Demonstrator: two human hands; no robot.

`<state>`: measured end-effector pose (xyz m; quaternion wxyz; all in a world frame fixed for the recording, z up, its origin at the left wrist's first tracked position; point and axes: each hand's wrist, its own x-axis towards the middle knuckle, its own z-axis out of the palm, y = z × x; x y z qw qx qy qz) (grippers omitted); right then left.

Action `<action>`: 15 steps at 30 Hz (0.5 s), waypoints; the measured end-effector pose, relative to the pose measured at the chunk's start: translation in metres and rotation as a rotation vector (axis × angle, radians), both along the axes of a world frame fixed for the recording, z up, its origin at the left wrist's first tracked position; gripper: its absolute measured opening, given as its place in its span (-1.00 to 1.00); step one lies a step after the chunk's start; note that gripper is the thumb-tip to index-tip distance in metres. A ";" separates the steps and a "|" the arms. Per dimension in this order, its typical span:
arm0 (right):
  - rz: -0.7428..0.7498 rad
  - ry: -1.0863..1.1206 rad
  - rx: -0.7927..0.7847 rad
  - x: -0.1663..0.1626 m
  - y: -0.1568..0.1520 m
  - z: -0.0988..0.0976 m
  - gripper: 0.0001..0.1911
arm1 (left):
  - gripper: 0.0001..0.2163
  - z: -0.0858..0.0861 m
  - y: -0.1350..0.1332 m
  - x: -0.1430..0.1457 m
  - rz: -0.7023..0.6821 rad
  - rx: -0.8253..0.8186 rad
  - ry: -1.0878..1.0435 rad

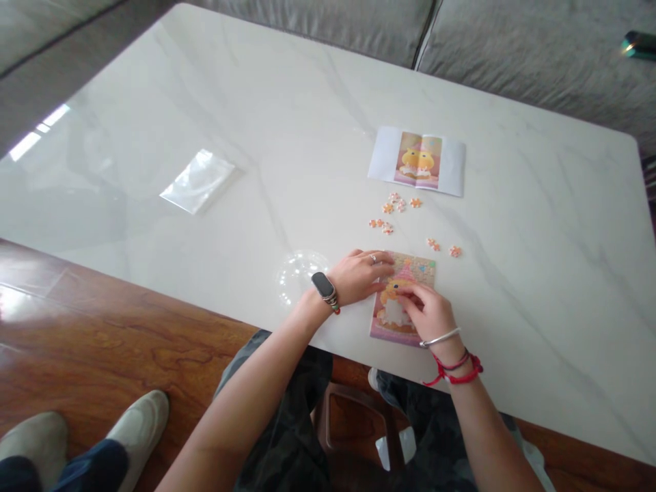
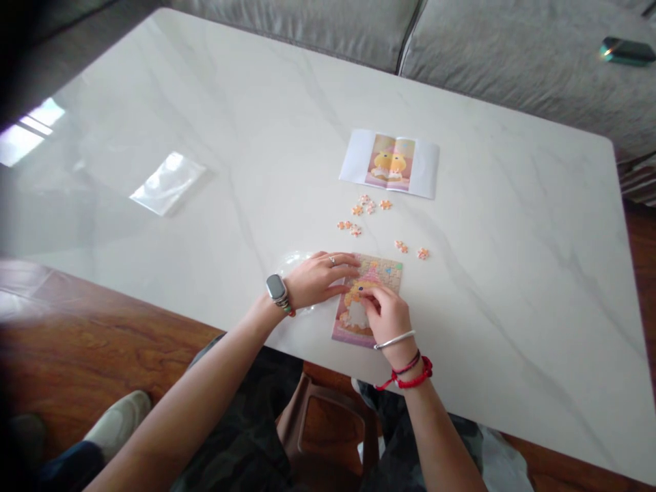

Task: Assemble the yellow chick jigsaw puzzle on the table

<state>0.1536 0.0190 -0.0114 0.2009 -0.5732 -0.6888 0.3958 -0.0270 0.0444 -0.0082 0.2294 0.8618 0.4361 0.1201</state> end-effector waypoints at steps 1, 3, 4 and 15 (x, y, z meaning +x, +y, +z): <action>-0.022 0.039 -0.046 0.000 -0.001 -0.001 -0.82 | -0.75 0.000 0.000 0.000 -0.004 -0.007 0.001; -0.061 0.145 -0.149 0.001 -0.002 -0.002 -0.76 | -0.75 0.001 0.001 0.000 -0.002 -0.014 0.005; -0.076 0.201 -0.202 0.002 -0.003 -0.002 -0.74 | -0.75 0.001 0.001 0.000 0.002 -0.017 0.008; -0.145 0.130 -0.272 -0.001 -0.009 -0.003 -0.72 | -0.76 0.003 0.002 0.000 -0.001 -0.043 0.005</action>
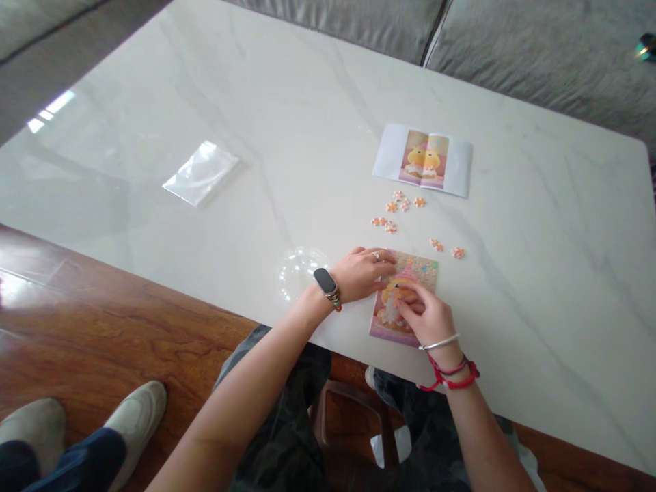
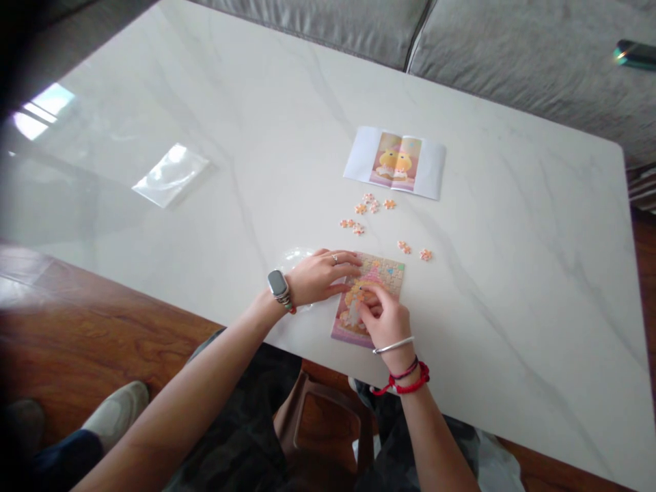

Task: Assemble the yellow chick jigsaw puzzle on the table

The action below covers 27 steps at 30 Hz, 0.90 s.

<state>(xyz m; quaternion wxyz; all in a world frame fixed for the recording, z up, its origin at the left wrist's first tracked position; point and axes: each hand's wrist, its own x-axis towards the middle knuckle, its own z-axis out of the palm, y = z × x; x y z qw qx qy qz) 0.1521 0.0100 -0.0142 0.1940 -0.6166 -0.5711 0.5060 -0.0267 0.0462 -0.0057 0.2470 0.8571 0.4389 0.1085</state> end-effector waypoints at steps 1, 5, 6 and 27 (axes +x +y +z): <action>0.027 -0.029 0.034 -0.001 0.000 0.000 -0.72 | -0.76 -0.001 0.000 0.000 -0.001 0.003 0.001; 0.092 -0.178 0.190 -0.004 -0.001 0.001 -0.75 | -0.77 -0.002 0.000 0.000 0.003 0.008 0.002; 0.099 -0.210 0.228 -0.005 -0.001 0.002 -0.75 | -0.77 -0.002 0.000 0.000 0.004 0.006 0.002; -0.114 0.158 -0.027 -0.001 0.000 0.005 -0.80 | -0.76 -0.002 0.001 0.000 0.017 0.005 -0.019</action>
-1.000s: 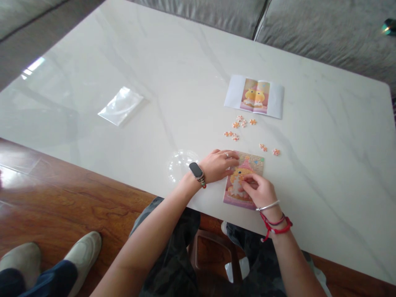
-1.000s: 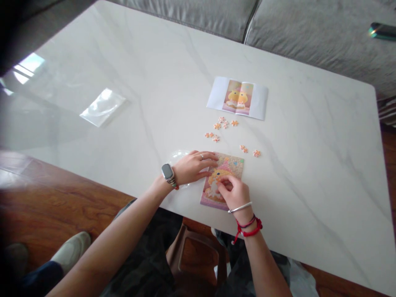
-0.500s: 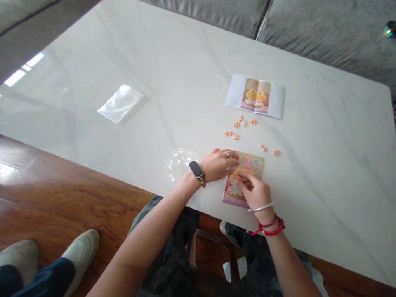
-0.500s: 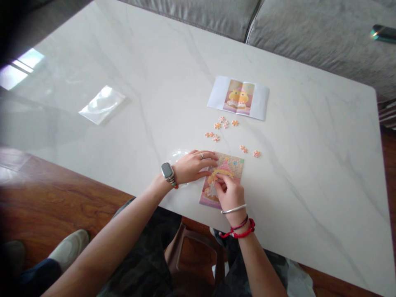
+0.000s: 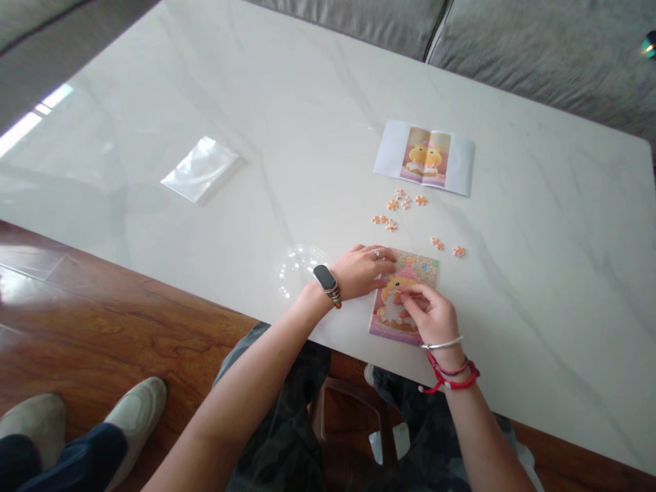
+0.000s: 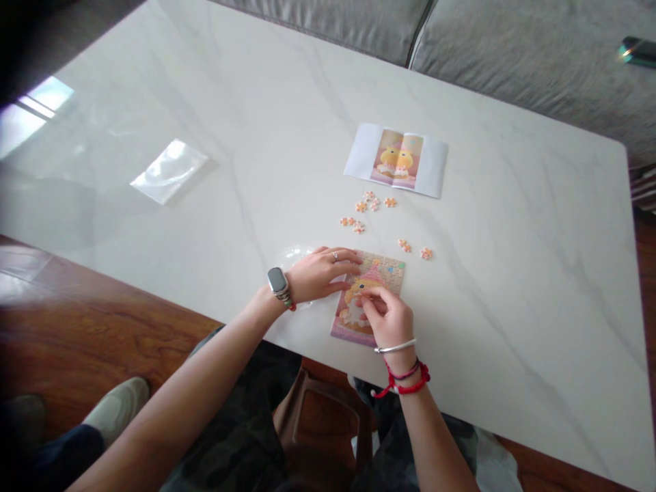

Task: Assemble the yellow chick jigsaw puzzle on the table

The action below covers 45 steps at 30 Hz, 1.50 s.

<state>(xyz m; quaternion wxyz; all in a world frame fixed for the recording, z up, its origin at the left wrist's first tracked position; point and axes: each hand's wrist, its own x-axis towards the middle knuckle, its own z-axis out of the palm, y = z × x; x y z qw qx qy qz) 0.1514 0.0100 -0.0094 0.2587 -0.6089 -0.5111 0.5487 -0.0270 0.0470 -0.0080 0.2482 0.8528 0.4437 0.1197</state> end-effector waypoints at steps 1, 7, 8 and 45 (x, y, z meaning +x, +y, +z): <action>-0.014 -0.008 0.028 0.000 -0.001 0.000 -0.81 | -0.76 0.000 0.000 0.000 0.003 -0.003 -0.002; 0.048 -0.199 0.182 -0.001 -0.004 0.000 -0.78 | -0.76 0.001 0.000 0.001 0.004 -0.020 0.003; 0.075 -0.233 0.225 -0.001 -0.004 0.000 -0.79 | -0.76 0.002 0.001 0.001 0.003 -0.021 0.008; 0.112 -0.184 0.050 0.038 0.007 -0.001 -0.76 | -0.79 0.001 0.000 0.010 -0.071 0.146 0.039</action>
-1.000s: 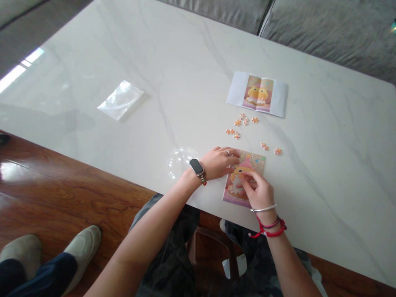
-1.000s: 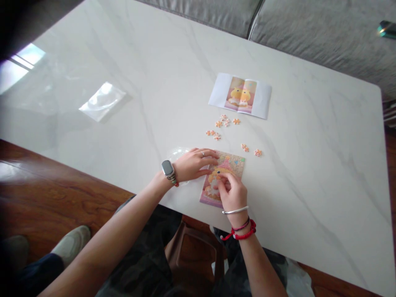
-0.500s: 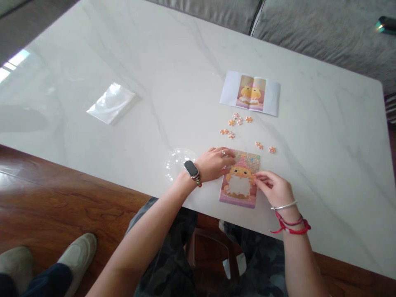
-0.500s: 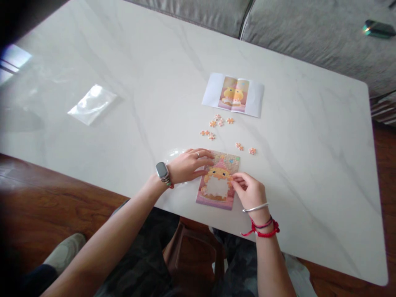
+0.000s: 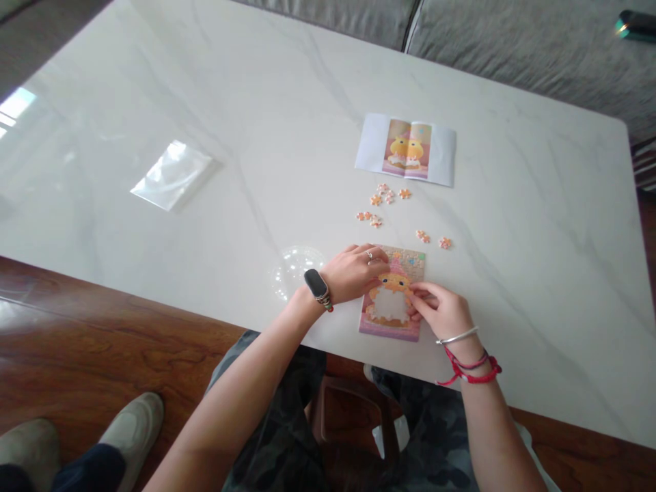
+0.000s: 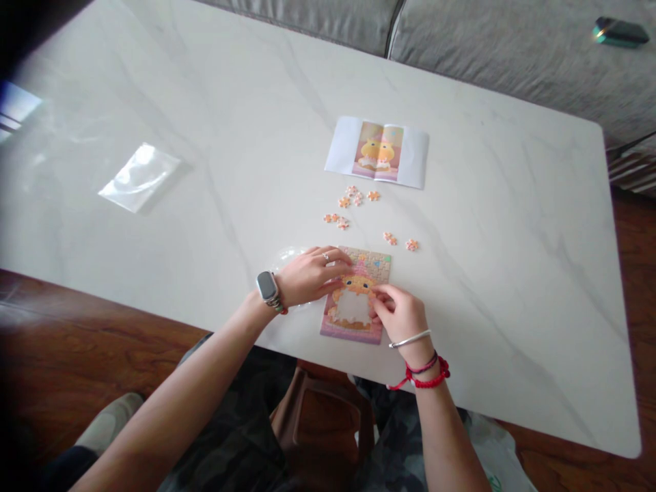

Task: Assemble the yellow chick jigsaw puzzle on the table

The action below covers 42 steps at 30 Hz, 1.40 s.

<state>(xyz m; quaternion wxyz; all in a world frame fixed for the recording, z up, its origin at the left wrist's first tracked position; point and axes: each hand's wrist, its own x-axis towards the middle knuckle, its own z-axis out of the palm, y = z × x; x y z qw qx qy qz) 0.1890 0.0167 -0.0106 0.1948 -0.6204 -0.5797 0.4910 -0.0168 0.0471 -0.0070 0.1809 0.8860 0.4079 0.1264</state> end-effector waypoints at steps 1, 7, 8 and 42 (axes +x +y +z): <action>-0.032 0.031 -0.038 -0.001 0.000 0.000 -0.75 | -0.79 0.000 0.000 0.000 -0.002 0.000 0.004; -0.070 0.034 -0.050 -0.006 -0.001 0.004 -0.73 | -0.81 -0.001 0.001 0.001 -0.008 0.005 0.019; -0.051 0.003 -0.020 -0.006 -0.002 0.005 -0.74 | -0.81 -0.001 0.001 0.001 -0.010 0.007 0.019; 0.449 -0.410 0.523 0.009 0.005 0.003 -0.81 | -0.81 -0.007 -0.008 0.029 -0.091 0.051 -0.065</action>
